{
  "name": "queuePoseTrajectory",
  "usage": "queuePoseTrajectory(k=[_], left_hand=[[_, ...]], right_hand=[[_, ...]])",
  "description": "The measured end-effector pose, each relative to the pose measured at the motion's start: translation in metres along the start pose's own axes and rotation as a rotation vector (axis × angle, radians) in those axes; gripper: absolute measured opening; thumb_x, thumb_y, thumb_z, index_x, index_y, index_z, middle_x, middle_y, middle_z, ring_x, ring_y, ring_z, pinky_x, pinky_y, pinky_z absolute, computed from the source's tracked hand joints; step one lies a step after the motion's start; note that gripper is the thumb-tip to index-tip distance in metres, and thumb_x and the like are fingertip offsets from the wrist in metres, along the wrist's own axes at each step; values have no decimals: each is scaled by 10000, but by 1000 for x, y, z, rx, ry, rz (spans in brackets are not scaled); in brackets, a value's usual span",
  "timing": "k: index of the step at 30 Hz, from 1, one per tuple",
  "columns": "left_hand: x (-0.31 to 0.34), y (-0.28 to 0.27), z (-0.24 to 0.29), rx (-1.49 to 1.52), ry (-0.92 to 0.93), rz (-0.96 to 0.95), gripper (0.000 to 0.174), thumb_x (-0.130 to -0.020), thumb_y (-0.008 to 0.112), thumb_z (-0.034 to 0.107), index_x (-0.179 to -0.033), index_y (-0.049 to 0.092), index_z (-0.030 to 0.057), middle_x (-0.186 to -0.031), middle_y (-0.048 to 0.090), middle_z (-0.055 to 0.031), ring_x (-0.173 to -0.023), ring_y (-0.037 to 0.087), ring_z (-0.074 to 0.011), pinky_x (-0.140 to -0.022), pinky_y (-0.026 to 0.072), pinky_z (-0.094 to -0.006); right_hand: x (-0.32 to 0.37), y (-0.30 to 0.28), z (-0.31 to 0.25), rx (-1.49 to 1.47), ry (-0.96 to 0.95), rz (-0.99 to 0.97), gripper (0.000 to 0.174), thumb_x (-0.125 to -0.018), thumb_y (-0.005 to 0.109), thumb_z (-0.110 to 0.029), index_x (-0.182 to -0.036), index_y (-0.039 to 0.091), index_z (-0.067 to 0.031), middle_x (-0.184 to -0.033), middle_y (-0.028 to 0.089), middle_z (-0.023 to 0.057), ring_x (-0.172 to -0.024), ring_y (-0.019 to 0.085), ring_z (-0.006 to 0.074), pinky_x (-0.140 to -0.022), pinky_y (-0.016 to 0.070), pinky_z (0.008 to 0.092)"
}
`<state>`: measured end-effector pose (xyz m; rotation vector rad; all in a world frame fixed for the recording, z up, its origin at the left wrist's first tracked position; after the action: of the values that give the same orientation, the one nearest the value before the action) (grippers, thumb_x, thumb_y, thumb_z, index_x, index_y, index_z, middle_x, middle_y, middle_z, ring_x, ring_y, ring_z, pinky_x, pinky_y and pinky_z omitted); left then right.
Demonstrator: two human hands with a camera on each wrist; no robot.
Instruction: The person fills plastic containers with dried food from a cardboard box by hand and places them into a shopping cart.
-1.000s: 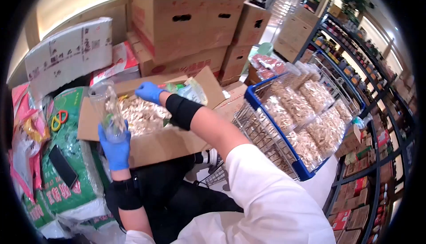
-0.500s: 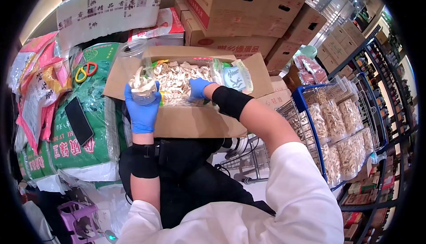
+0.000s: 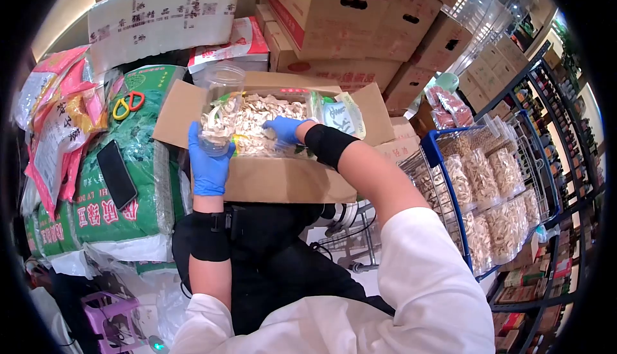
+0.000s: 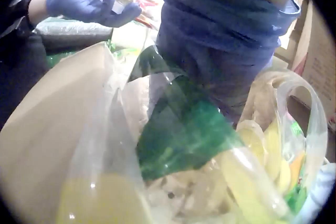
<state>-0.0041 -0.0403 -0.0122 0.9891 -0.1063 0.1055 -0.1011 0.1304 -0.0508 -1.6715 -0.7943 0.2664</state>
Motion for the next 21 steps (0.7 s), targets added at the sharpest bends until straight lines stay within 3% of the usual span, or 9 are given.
queuePoseTrajectory(k=[2,3,8,10,12,14,16,18,21], left_hand=[[-1,-3,-1,-18,-4,19,460,-809,465,521,-1151,472,214,-1118,520,-5,-938,513,-154,-651,456,-323],[-2,-5,-3,-38,-12,41,456,-803,482,517,-1139,477,209,-1101,523,-5,-920,517,-148,-640,460,-314],[-11,-15,-4,-112,36,95,400,-825,482,473,-1100,504,184,-1039,558,2,-874,544,-134,-597,475,-287],[-12,-14,-5,-134,54,87,400,-825,489,465,-1105,504,180,-1043,555,5,-881,541,-126,-601,473,-279],[-5,-13,2,-206,194,178,405,-824,507,443,-1118,501,166,-1046,548,5,-894,538,-120,-613,466,-264],[-4,-12,4,-236,230,166,404,-824,512,434,-1123,499,162,-1050,544,4,-901,535,-117,-618,463,-265],[-3,-11,7,-265,269,156,403,-825,517,424,-1128,497,159,-1055,540,3,-908,533,-114,-622,460,-266],[-5,-14,4,-239,205,160,350,-817,563,413,-1055,481,169,-1089,488,10,-956,466,-106,-607,467,-280],[-4,-14,4,-281,218,167,370,-813,571,410,-1067,460,166,-1093,478,0,-982,455,-124,-627,469,-285]], right_hand=[[6,-5,-6,21,-40,-72,533,-688,642,-190,-1178,454,-102,-1070,535,223,-1015,512,356,-849,415,399],[13,-13,-10,34,-70,17,410,-688,611,-129,-1081,504,-80,-1016,563,208,-970,533,347,-813,428,391],[28,-48,-4,-53,-78,115,432,-644,679,-146,-1044,525,-85,-1029,568,166,-961,542,318,-820,433,362],[35,-69,2,-203,38,206,476,-627,722,-193,-1044,525,-79,-1025,572,139,-950,548,283,-839,425,347],[40,-86,0,-270,42,251,444,-653,730,-186,-1031,525,-75,-994,571,100,-910,558,233,-803,457,338],[40,-92,11,-769,190,174,398,-678,728,-161,-1011,526,-79,-967,558,70,-875,563,199,-753,492,323],[42,-108,12,-808,154,228,370,-707,704,-111,-1022,510,-91,-963,545,44,-859,569,172,-714,514,311],[46,-126,3,-1244,30,265,365,-732,677,-93,-1045,489,-90,-973,541,36,-884,563,171,-738,509,321],[53,-147,-13,-1357,-55,197,357,-778,622,-97,-1099,467,-81,-1018,538,30,-931,547,146,-802,483,303]])
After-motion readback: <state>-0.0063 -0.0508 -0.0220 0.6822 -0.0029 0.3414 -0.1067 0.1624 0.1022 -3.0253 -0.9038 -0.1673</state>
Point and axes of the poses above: each hand's wrist, its own x-axis away from the middle knuckle, its own y-axis out of the palm, z = x × y, the point moved 7 cm from there along -x, towards the middle knuckle
